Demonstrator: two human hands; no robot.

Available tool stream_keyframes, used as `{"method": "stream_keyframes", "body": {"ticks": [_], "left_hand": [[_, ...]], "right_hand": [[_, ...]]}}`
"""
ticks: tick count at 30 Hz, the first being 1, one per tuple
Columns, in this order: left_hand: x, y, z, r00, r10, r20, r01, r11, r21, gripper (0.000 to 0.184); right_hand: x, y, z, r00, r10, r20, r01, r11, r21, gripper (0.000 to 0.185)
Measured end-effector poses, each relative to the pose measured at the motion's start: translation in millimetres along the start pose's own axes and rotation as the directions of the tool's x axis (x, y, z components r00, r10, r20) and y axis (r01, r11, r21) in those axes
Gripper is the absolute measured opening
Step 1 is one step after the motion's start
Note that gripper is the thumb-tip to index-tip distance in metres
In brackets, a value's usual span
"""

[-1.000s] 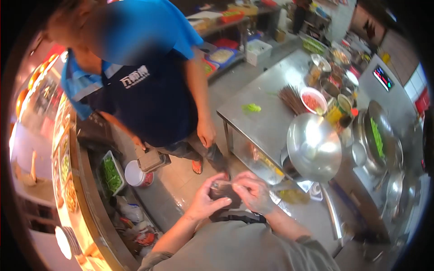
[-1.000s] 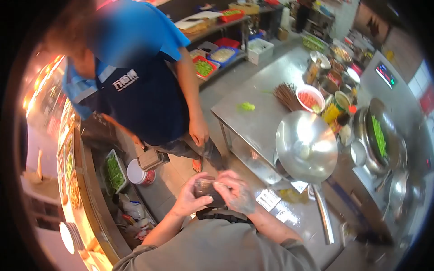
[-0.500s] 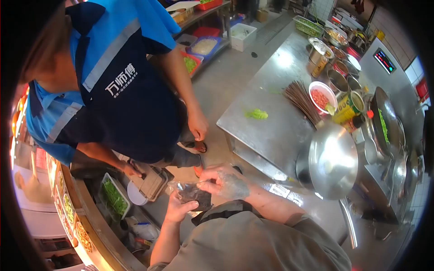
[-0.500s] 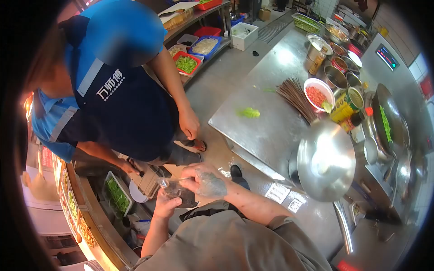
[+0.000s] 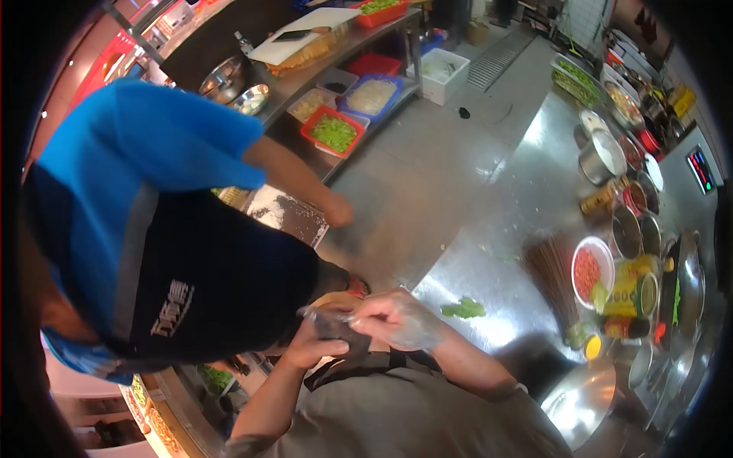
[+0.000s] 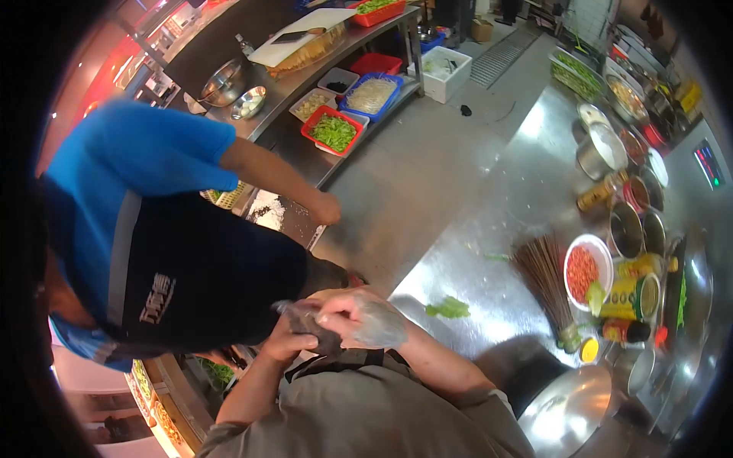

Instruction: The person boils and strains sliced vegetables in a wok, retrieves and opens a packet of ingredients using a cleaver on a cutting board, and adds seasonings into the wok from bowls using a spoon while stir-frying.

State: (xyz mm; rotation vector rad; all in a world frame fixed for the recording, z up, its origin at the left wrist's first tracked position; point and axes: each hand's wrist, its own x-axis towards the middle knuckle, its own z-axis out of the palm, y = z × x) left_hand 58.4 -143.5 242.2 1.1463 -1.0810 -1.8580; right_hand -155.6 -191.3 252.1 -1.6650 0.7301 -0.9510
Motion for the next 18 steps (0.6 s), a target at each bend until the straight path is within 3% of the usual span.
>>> {"method": "stream_keyframes", "body": {"ticks": [2,3,5,6,8,10,11,15,18], "left_hand": [[36.0,11.5,-0.3,0.994,-0.063,0.092,0.067,0.997,-0.039,0.058],[54.2,15.9,-6.1,0.977,-0.192,0.094,0.185,0.980,0.076,0.055],[94.2,23.2,-3.8,0.967,-0.108,0.229,0.067,0.982,0.179,0.054],[111.8,32.3,0.0,0.955,-0.106,0.278,0.038,0.970,0.239,0.057],[146.8,35.3,1.9,0.906,-0.265,0.331,0.221,0.961,0.164,0.057],[186.9,28.3,2.9,0.900,-0.216,0.379,0.173,0.974,0.145,0.041],[207.2,20.8,0.5,0.886,-0.218,0.408,0.166,0.973,0.160,0.039],[267.4,18.9,-22.5,0.826,-0.314,0.468,0.238,0.947,0.214,0.039],[310.1,7.1,-60.5,0.717,-0.451,0.532,0.395,0.891,0.223,0.043]], "right_hand": [[6.9,2.0,-17.2,0.973,0.148,-0.177,-0.165,0.983,-0.084,0.015],[7.4,2.5,-27.5,0.963,0.234,-0.135,-0.224,0.971,0.084,0.013],[10.0,8.0,-53.4,0.932,0.362,-0.004,-0.332,0.859,0.389,0.010],[12.1,16.1,-62.7,0.927,0.370,-0.068,-0.321,0.872,0.369,0.009],[15.8,37.0,-77.5,0.904,0.378,-0.198,-0.301,0.894,0.332,0.008],[19.4,57.0,-94.5,0.888,0.306,-0.343,-0.269,0.951,0.153,0.010],[20.2,64.8,-101.7,0.853,0.365,-0.374,-0.337,0.931,0.141,0.011],[46.7,92.3,-112.1,0.732,0.575,-0.364,-0.472,0.815,0.337,0.009],[80.1,108.1,-106.7,0.704,0.615,-0.356,-0.627,0.773,0.096,0.010]]}}
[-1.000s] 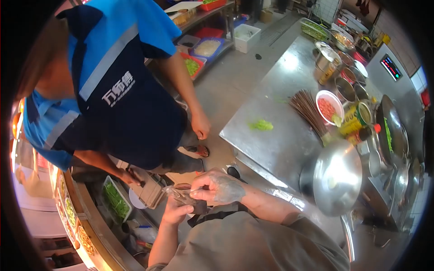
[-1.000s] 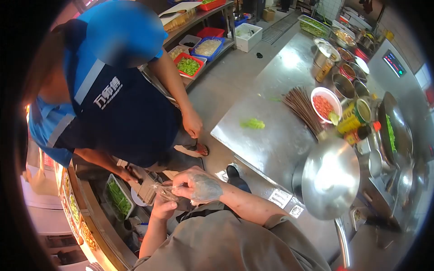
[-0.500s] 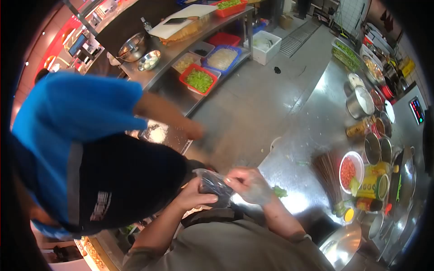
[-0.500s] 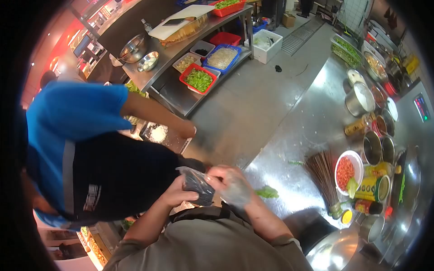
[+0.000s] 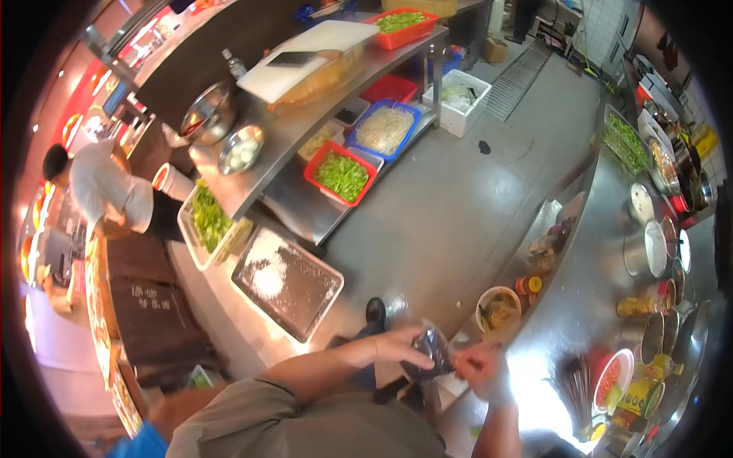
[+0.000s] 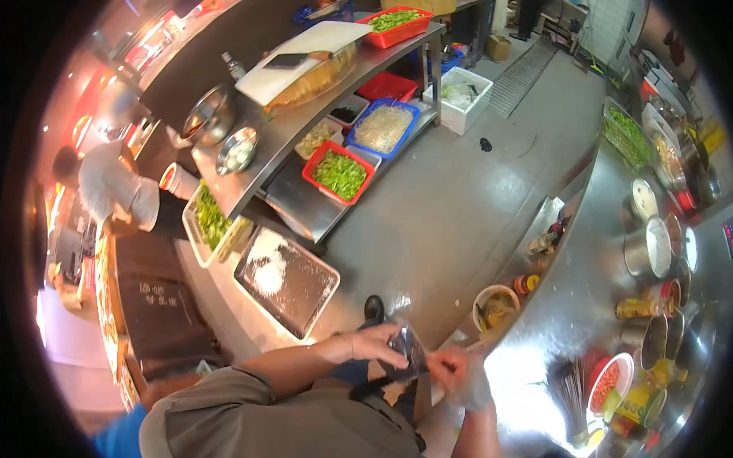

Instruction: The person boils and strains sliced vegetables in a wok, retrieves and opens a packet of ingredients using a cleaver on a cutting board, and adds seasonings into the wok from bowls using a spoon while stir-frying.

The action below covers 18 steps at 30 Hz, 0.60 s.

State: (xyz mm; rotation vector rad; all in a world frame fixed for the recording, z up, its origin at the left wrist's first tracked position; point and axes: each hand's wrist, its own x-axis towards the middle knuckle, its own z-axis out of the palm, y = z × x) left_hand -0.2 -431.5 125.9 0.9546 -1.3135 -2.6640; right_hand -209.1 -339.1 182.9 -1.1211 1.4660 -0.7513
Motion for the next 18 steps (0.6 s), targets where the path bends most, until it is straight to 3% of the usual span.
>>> {"method": "stream_keyframes", "body": {"ticks": [2,3,6,7,10,11,13,14,15,16,17,18], "left_hand": [[11.3,-0.7,-39.3,0.987,-0.003,0.161,0.004,1.000,-0.009,0.048],[15.5,0.8,-55.5,0.966,-0.065,0.250,0.084,0.994,-0.064,0.052],[10.0,45.3,-92.6,0.960,-0.008,0.279,-0.080,0.949,0.303,0.057],[6.2,57.4,-106.4,0.962,-0.029,0.273,-0.035,0.973,0.227,0.059],[-8.2,89.6,-153.9,0.970,0.068,0.235,-0.059,0.997,-0.046,0.063],[-11.4,99.6,-171.4,0.966,0.135,0.220,-0.123,0.990,-0.069,0.063],[-19.3,116.7,-200.7,0.947,0.258,0.193,-0.240,0.964,-0.114,0.064],[-27.4,127.0,-213.8,0.956,0.275,0.104,-0.269,0.961,-0.069,0.065],[-39.1,142.6,-227.1,0.958,0.286,0.018,-0.286,0.958,-0.023,0.065],[-50.7,158.4,-236.8,0.951,0.300,-0.069,-0.300,0.954,0.019,0.066],[-65.9,173.7,-243.0,0.918,0.385,-0.097,-0.394,0.914,-0.098,0.072],[-73.1,177.0,-258.8,0.897,0.424,-0.124,-0.435,0.897,-0.078,0.075]], "right_hand": [[12.2,-15.7,19.8,0.991,0.131,-0.014,-0.128,0.984,0.123,0.011],[17.2,-23.4,32.0,0.980,0.196,-0.011,-0.191,0.965,0.180,0.012],[46.0,-29.0,45.4,0.964,0.253,-0.081,-0.217,0.925,0.311,0.010],[63.8,-38.9,52.9,0.931,0.317,-0.182,-0.221,0.885,0.411,0.010],[121.5,-94.7,54.1,0.987,0.160,0.014,-0.159,0.957,0.244,0.009],[137.9,-119.2,58.0,0.981,0.057,0.187,-0.125,0.920,0.372,0.007],[184.1,-168.1,67.7,0.988,0.050,0.144,-0.051,0.999,0.005,0.008],[203.9,-188.5,73.3,0.992,0.040,0.119,-0.019,0.984,-0.176,0.009],[227.6,-193.4,76.3,0.992,-0.102,0.077,0.116,0.973,-0.198,0.011],[244.7,-204.3,81.9,0.975,-0.134,0.179,0.151,0.985,-0.086,0.012],[262.4,-217.0,88.3,0.944,-0.174,0.280,0.173,0.984,0.029,0.012],[282.2,-230.8,94.0,0.900,-0.222,0.375,0.180,0.973,0.145,0.013]]}}
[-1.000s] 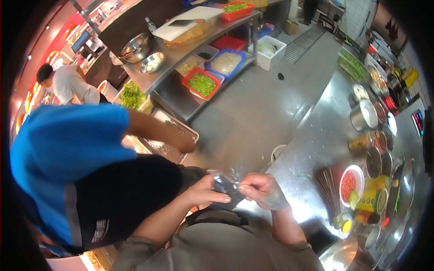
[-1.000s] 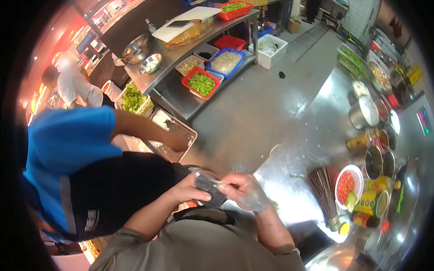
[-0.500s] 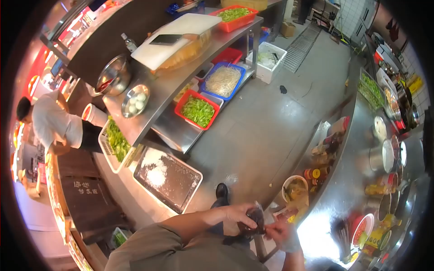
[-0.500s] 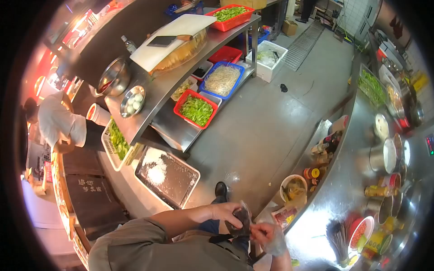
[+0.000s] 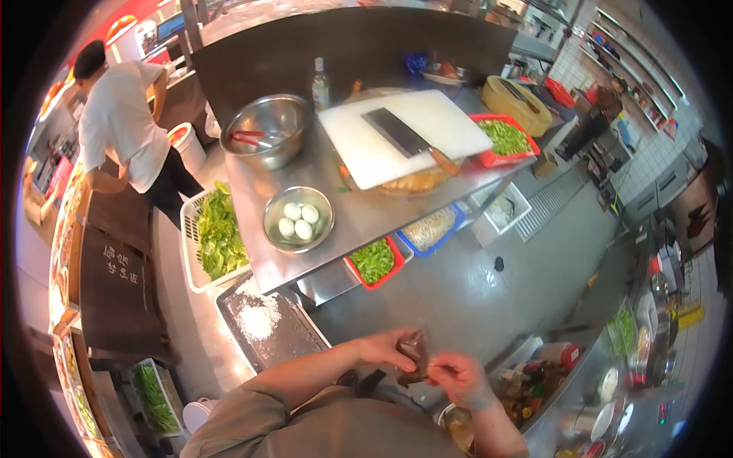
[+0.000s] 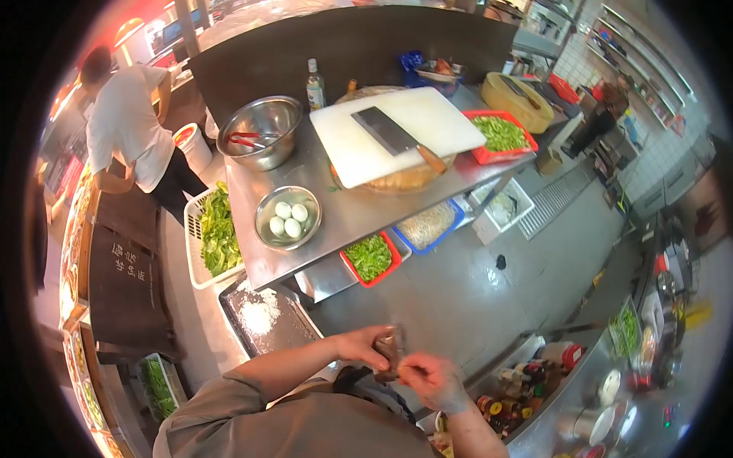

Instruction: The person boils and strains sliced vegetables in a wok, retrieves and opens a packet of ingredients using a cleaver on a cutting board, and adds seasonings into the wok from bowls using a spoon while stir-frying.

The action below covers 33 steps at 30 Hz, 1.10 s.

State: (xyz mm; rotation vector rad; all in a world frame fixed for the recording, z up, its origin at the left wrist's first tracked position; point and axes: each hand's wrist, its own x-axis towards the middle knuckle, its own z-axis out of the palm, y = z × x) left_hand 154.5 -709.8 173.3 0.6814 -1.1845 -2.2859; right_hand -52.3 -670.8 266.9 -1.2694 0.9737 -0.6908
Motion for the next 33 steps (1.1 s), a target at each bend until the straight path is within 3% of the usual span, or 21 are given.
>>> {"method": "stream_keyframes", "body": {"ticks": [3,6,9,12,14,16,19,22,23,25,27,29,30,31,33], "left_hand": [[-7.8,20.2,-37.0,0.990,0.126,-0.060,-0.128,0.991,-0.026,0.080],[-6.1,52.6,-56.7,0.954,0.259,-0.149,-0.281,0.948,-0.152,0.077],[7.7,64.0,-80.0,0.915,0.330,-0.232,-0.385,0.887,-0.254,0.074],[32.4,80.4,-92.6,0.830,0.347,-0.436,-0.509,0.791,-0.339,0.076],[49.7,97.9,-98.6,0.740,0.377,-0.556,-0.614,0.717,-0.330,0.070],[69.1,100.1,-111.6,0.672,0.370,-0.642,-0.668,0.677,-0.309,0.068],[96.3,107.9,-128.2,0.564,0.335,-0.755,-0.703,0.675,-0.225,0.062],[114.1,124.1,-141.4,0.464,0.305,-0.832,-0.728,0.667,-0.162,0.056],[120.0,121.6,-149.7,0.448,0.295,-0.844,-0.717,0.683,-0.141,0.054],[127.6,136.5,-144.1,0.412,0.253,-0.875,-0.707,0.695,-0.131,0.050],[141.9,137.2,-147.9,0.378,0.259,-0.889,-0.761,0.634,-0.138,0.049],[148.7,139.2,-151.9,0.357,0.260,-0.897,-0.786,0.602,-0.138,0.048],[150.7,143.7,-150.6,0.353,0.256,-0.900,-0.787,0.601,-0.139,0.049],[152.3,147.4,-149.4,0.354,0.250,-0.901,-0.785,0.603,-0.141,0.049],[157.3,152.5,-150.0,0.299,0.256,-0.919,-0.794,0.601,-0.091,0.048]], "right_hand": [[70.3,-27.9,-10.0,0.983,-0.040,0.182,0.070,0.985,-0.161,0.010],[152.9,-34.5,-34.5,0.940,-0.135,0.315,0.191,0.969,-0.155,0.011],[222.3,-59.3,-46.6,0.760,-0.088,0.643,0.348,0.892,-0.290,0.010],[285.5,-107.9,-64.2,0.766,-0.115,0.633,0.509,0.710,-0.487,0.012],[342.1,-112.1,-93.4,0.821,-0.272,0.502,0.536,0.670,-0.514,0.019],[402.5,-102.2,-126.8,0.807,-0.511,0.296,0.566,0.522,-0.638,0.025],[475.8,-80.5,-168.8,0.707,-0.570,0.419,0.618,0.209,-0.758,0.035],[496.7,-92.7,-161.3,0.825,-0.227,0.518,0.565,0.299,-0.769,0.037],[510.6,-83.3,-162.7,0.749,-0.328,0.575,0.658,0.274,-0.701,0.032],[516.5,-87.7,-156.6,0.854,-0.221,0.471,0.517,0.462,-0.720,0.036],[521.4,-91.7,-158.1,0.887,-0.098,0.451,0.384,0.699,-0.603,0.038],[518.7,-84.3,-173.9,0.844,0.009,0.536,0.198,0.924,-0.328,0.038],[504.9,-95.7,-180.3,0.844,0.146,0.516,-0.076,0.985,-0.154,0.037],[486.2,-108.7,-186.3,0.808,0.280,0.519,-0.347,0.937,0.035,0.036],[468.4,-103.5,-202.2,0.776,0.335,0.534,-0.479,0.864,0.154,0.032]]}}
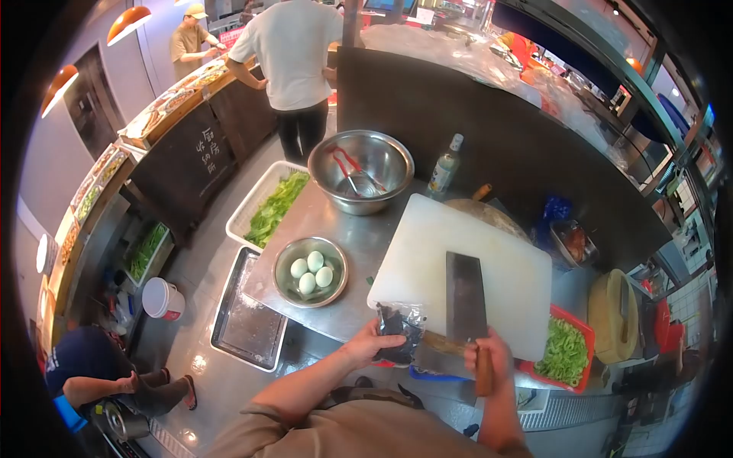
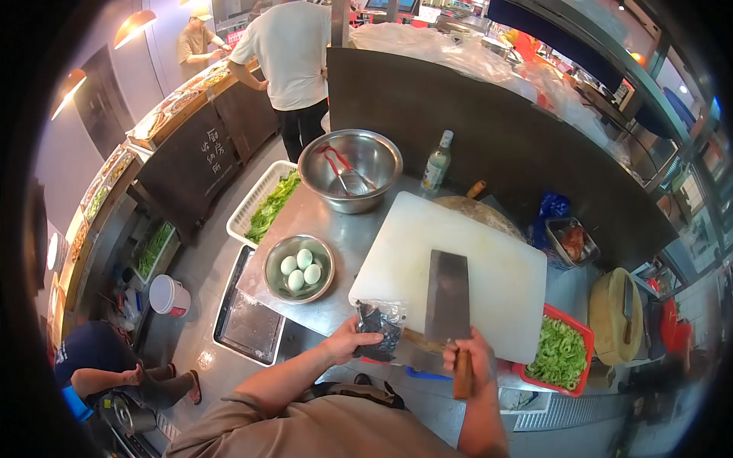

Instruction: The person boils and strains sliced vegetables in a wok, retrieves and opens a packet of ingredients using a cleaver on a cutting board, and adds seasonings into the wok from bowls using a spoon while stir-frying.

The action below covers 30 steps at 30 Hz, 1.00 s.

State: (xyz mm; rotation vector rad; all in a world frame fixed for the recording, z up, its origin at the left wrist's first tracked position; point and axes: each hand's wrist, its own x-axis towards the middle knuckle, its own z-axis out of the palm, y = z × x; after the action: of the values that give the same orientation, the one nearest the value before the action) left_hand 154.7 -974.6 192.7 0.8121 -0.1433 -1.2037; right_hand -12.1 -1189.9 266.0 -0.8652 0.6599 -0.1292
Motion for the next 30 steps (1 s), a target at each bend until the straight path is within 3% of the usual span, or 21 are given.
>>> {"method": "stream_keyframes", "body": {"ticks": [1,4,7,8,11,13,15,19,22,25,28,30], "left_hand": [[1.2,-1.0,3.0,1.000,0.021,-0.015,-0.021,1.000,0.009,0.048],[4.3,-1.0,12.9,0.993,0.026,-0.112,-0.020,0.998,0.054,0.046],[7.9,-3.5,17.8,0.991,0.011,-0.137,0.003,0.995,0.098,0.042],[7.8,-3.5,20.1,0.988,0.019,-0.153,-0.003,0.995,0.100,0.042],[7.1,-4.7,24.6,0.983,0.026,-0.179,-0.006,0.994,0.109,0.041],[8.9,-5.7,24.2,0.984,0.016,-0.179,0.005,0.994,0.112,0.042],[9.8,-6.3,25.4,0.979,0.026,-0.201,0.002,0.991,0.136,0.042],[9.3,-1.6,33.7,0.972,0.024,-0.232,0.014,0.987,0.161,0.040],[11.2,-5.2,32.6,0.972,0.036,-0.234,0.013,0.979,0.203,0.045],[11.8,-7.4,34.6,0.972,0.061,-0.227,-0.013,0.979,0.204,0.045],[9.2,-8.0,34.3,0.981,0.092,-0.169,-0.056,0.978,0.203,0.046],[19.4,-15.9,16.9,0.981,0.129,-0.147,-0.082,0.955,0.287,0.047]], "right_hand": [[-9.2,6.0,-4.3,0.999,0.032,0.005,-0.033,0.995,0.094,0.030],[-29.3,15.3,-5.1,0.997,0.071,-0.013,-0.072,0.995,-0.076,0.025],[-31.9,8.9,-14.9,0.998,-0.062,-0.024,0.045,0.897,-0.441,0.025],[-34.3,3.6,-11.4,0.996,-0.076,-0.054,0.044,0.896,-0.442,0.023],[-40.0,-7.3,-12.5,0.980,-0.198,-0.038,0.101,0.648,-0.754,0.021],[-41.5,-13.5,-11.3,0.934,-0.345,0.090,0.231,0.394,-0.890,0.026],[-47.5,-20.5,-3.5,0.837,-0.455,0.304,0.389,0.104,-0.915,0.028],[-53.3,-29.8,11.1,0.925,-0.251,0.286,0.312,0.068,-0.948,0.029],[-42.6,-20.5,-0.7,0.926,-0.171,0.336,0.340,-0.007,-0.940,0.015],[-38.3,-25.7,-2.0,0.939,-0.161,0.303,0.322,0.110,-0.940,0.029],[-41.0,-34.2,12.4,0.903,-0.190,0.386,0.375,-0.095,-0.922,0.030],[-55.7,-47.1,30.3,0.855,-0.334,0.396,0.361,-0.164,-0.918,0.030]]}}
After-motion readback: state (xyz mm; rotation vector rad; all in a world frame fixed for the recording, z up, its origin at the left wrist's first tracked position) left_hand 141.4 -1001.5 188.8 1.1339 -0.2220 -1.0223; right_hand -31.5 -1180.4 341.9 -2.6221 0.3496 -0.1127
